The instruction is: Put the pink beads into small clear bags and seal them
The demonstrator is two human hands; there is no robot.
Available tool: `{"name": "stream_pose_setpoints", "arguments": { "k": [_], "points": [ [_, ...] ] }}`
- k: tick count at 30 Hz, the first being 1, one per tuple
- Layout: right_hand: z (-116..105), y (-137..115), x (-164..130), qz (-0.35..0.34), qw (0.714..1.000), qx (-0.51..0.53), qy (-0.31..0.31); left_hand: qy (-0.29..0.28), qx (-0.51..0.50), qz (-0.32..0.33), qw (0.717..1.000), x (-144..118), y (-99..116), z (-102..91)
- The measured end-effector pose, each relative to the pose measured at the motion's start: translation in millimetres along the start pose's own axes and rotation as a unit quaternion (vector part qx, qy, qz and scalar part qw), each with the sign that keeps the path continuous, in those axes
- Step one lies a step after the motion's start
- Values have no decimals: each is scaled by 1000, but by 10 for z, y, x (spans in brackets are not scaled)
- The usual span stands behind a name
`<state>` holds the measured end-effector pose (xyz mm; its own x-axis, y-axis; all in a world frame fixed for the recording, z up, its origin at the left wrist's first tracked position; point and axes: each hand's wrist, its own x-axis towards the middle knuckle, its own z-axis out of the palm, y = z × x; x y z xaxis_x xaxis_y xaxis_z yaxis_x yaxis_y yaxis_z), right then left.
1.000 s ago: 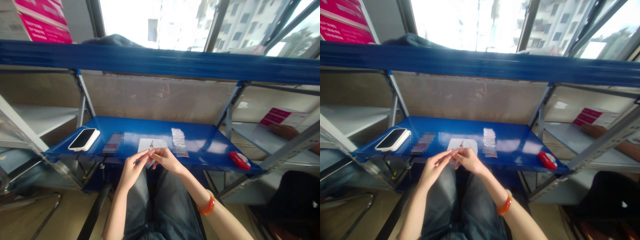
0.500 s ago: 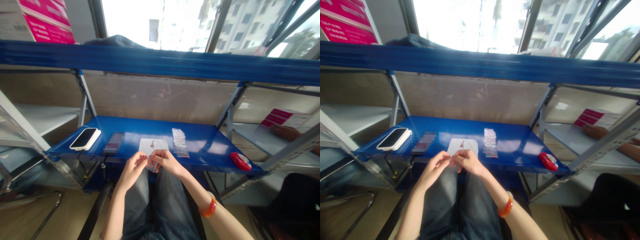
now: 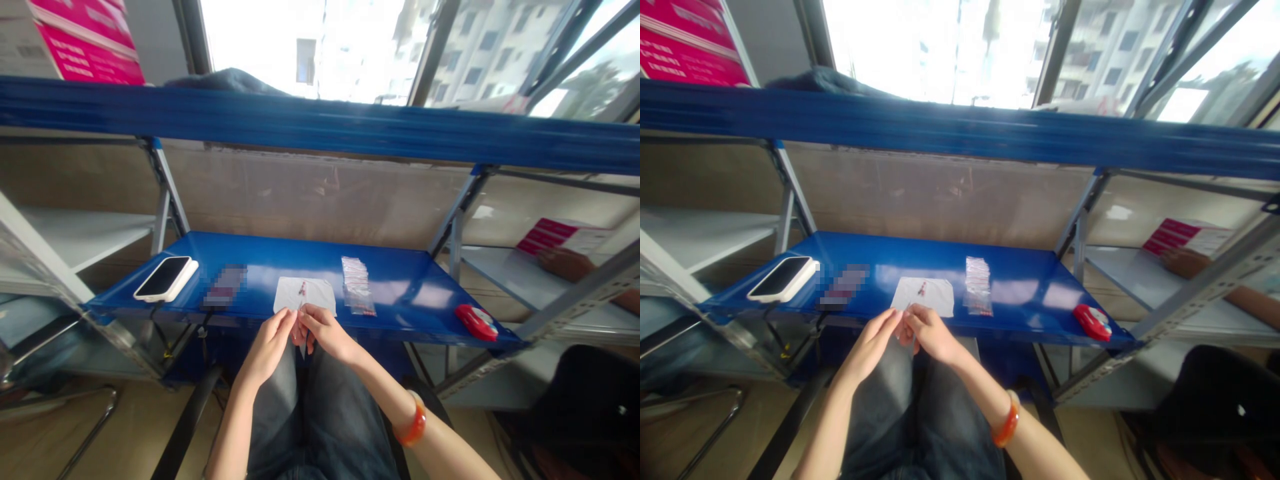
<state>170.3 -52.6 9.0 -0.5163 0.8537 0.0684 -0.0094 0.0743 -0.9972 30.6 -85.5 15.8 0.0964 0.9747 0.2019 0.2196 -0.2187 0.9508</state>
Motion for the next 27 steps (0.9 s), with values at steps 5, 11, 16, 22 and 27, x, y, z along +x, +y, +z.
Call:
{"name": "stream_pose_setpoints", "arguments": {
  "k": [5, 11, 16, 22, 27],
  "points": [
    [20, -21, -24, -6, 1000, 5, 11, -29, -26, 10, 999, 18, -5, 11],
    [53, -21, -13, -21, 999, 31, 16, 62, 39, 46, 996, 70, -184, 4],
    [54, 14, 2, -33, 995, -75, 50, 84, 191, 86, 974, 70, -201, 60],
    [18, -53, -45, -63, 945, -296, 123, 156, 384, 153, 897, 68, -154, 126],
    [9, -89, -116, -41, 905, -387, 174, 190, 379, 137, 895, 89, -189, 78]
  ]
}}
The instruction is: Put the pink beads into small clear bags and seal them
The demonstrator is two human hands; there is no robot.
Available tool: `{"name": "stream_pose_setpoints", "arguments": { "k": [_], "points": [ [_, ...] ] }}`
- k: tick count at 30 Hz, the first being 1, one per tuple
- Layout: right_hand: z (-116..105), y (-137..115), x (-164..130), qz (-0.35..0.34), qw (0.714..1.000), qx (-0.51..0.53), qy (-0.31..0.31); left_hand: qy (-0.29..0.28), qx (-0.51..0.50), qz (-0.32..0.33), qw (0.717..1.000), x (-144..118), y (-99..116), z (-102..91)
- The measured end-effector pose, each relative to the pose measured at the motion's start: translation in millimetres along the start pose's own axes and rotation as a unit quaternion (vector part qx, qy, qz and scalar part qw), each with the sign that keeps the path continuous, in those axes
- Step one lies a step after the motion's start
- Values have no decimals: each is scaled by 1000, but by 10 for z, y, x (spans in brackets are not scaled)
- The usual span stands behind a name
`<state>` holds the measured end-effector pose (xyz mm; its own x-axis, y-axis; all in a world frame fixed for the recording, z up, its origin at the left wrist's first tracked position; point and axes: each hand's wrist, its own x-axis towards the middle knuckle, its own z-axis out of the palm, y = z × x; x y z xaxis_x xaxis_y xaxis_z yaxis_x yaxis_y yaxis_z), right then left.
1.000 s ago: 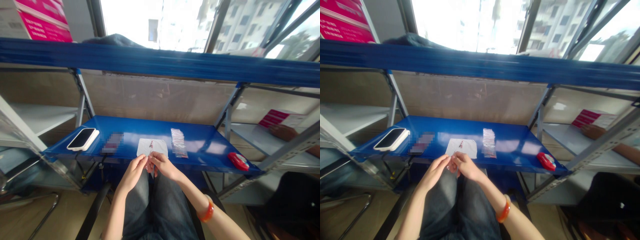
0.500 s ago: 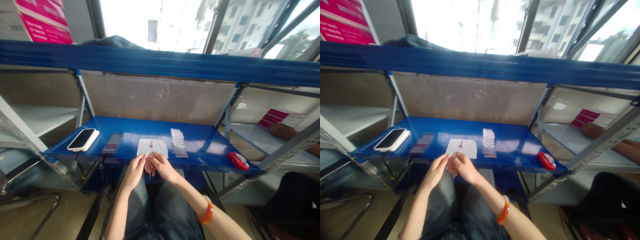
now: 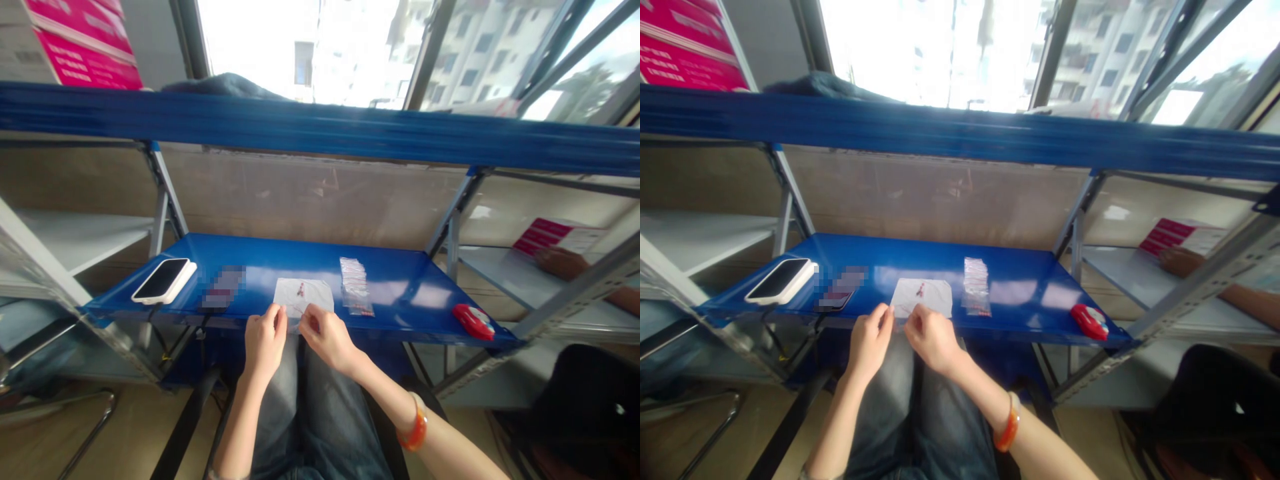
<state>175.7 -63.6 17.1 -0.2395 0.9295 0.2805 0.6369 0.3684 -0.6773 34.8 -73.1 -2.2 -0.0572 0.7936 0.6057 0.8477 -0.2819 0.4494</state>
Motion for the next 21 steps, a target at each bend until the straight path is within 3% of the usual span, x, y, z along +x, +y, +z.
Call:
{"name": "stream_pose_setpoints", "arguments": {
  "k": [3, 6, 9, 14, 21],
  "points": [
    [-7, 13, -7, 6, 997, -25, 66, -17, -45, -1, 999, -2, -10, 11],
    [-21, 11, 0, -32, 992, -55, 107, -22, -52, 23, 998, -12, 14, 35],
    [-46, -2, 12, -61, 992, -81, 72, -21, -46, 44, 998, -22, 45, 50],
    [-78, 36, 58, -36, 994, -96, 25, -43, -42, 76, 995, -4, 91, 16],
    [-118, 209, 127, -72, 991, -92, -59, -97, -130, 52, 985, 25, 9, -135]
  ]
}}
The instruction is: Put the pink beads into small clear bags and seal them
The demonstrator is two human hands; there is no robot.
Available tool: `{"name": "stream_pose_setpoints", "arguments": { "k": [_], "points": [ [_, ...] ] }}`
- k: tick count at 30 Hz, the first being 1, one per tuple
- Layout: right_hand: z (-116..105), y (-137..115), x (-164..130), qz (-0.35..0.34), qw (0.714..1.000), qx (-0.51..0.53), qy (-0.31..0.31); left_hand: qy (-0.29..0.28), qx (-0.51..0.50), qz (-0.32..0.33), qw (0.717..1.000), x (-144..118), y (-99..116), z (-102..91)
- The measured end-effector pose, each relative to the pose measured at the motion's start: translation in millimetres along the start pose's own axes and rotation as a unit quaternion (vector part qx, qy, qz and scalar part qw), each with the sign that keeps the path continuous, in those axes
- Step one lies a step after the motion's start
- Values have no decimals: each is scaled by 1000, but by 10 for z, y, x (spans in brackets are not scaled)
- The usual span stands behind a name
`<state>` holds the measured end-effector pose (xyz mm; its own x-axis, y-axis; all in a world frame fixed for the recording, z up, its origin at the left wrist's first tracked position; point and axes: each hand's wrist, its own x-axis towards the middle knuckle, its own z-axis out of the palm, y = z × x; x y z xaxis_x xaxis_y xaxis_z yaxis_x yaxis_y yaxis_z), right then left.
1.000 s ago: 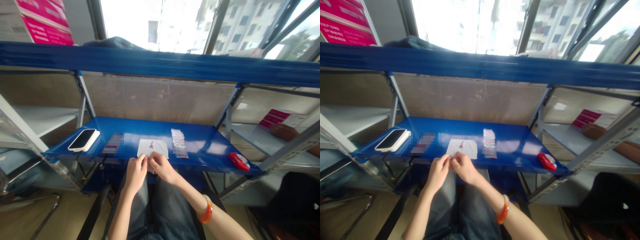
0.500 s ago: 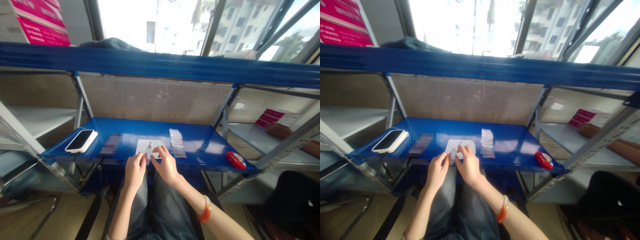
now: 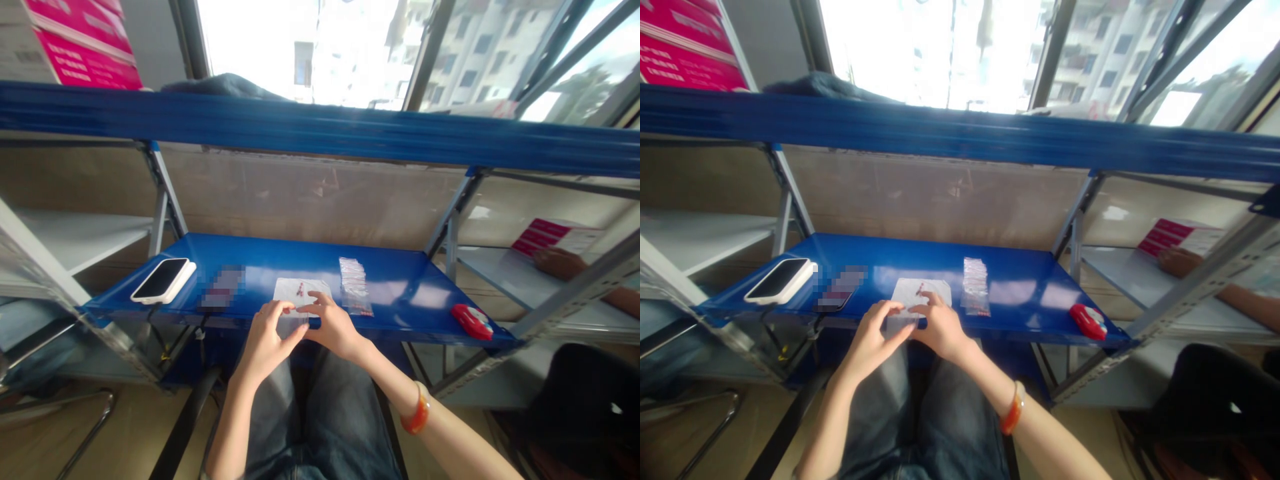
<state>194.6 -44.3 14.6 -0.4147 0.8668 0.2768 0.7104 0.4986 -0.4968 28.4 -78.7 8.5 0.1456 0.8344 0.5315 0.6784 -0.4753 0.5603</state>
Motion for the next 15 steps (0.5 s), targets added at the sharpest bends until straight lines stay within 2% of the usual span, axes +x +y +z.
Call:
{"name": "stream_pose_setpoints", "arguments": {
  "k": [4, 7, 11, 15],
  "points": [
    [-36, 43, 26, -15, 998, 55, -40, -56, -10, 5, 998, -52, -52, -26],
    [-89, 31, 68, -67, 991, 97, -61, -74, -23, -19, 997, -58, -80, 2],
    [-179, 59, 232, -100, 982, 144, -72, -30, -72, -48, 996, -29, -127, 17],
    [-169, 286, 601, -62, 990, 128, 4, 5, -195, -112, 974, 0, -218, 23]
  ]
}}
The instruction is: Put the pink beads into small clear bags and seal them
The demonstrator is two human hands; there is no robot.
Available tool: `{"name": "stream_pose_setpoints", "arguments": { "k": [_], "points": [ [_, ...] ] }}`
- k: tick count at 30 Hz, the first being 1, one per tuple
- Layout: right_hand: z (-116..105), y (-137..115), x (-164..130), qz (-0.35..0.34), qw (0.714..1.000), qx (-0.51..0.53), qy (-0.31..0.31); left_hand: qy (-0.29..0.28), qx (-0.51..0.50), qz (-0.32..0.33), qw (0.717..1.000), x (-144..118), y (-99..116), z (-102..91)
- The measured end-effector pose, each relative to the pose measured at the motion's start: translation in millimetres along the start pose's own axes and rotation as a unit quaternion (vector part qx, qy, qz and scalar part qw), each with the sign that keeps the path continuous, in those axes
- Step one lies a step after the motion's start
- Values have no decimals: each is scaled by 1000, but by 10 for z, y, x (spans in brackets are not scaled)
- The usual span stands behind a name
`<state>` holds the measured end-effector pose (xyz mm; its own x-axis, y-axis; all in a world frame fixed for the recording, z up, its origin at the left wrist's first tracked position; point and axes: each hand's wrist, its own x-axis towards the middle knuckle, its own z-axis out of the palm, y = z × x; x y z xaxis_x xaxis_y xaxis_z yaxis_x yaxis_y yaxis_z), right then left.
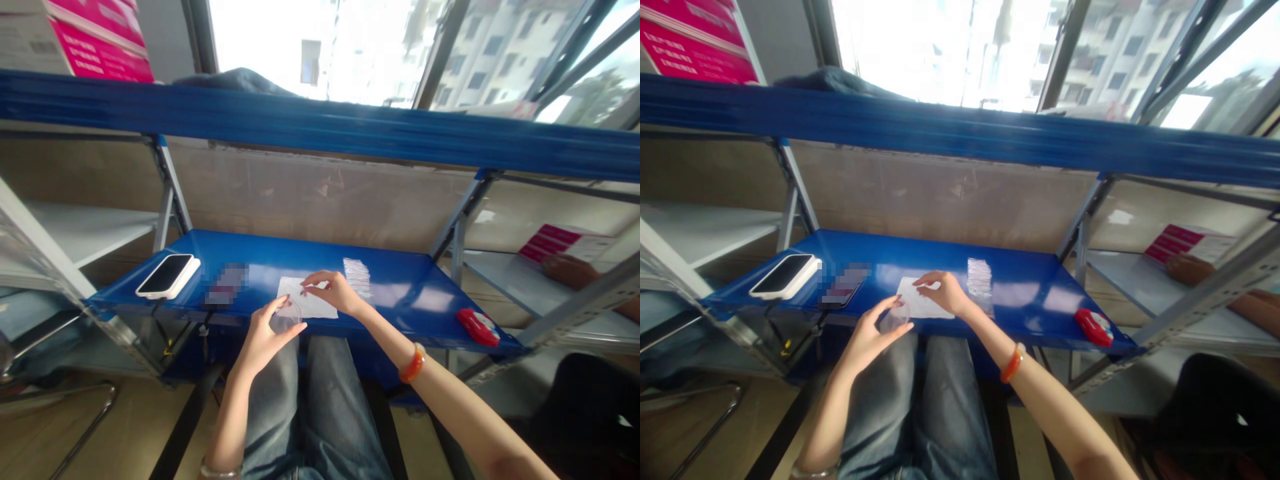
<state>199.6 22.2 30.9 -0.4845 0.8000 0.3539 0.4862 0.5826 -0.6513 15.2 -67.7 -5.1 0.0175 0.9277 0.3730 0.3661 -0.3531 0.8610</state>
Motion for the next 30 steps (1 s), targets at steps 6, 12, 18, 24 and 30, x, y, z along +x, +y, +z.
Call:
{"name": "stream_pose_setpoints", "arguments": {
  "k": [6, 12, 18, 24, 30],
  "points": [
    [69, 630, 471, 43, 979, -196, -37, 4, -248, -94, 964, 53, -82, -5],
    [253, 881, 587, 62, 971, -226, -58, 20, -274, -129, 953, 80, -99, 16],
    [360, 910, 554, 72, 972, -222, -40, 12, -320, -124, 939, 70, -147, 17],
    [326, 841, 544, 72, 978, -197, 6, 14, -338, -127, 932, 66, -244, 50],
    [69, 339, 532, -4, 999, -47, 24, 20, -341, -142, 929, 85, -293, 48]
  ]
}}
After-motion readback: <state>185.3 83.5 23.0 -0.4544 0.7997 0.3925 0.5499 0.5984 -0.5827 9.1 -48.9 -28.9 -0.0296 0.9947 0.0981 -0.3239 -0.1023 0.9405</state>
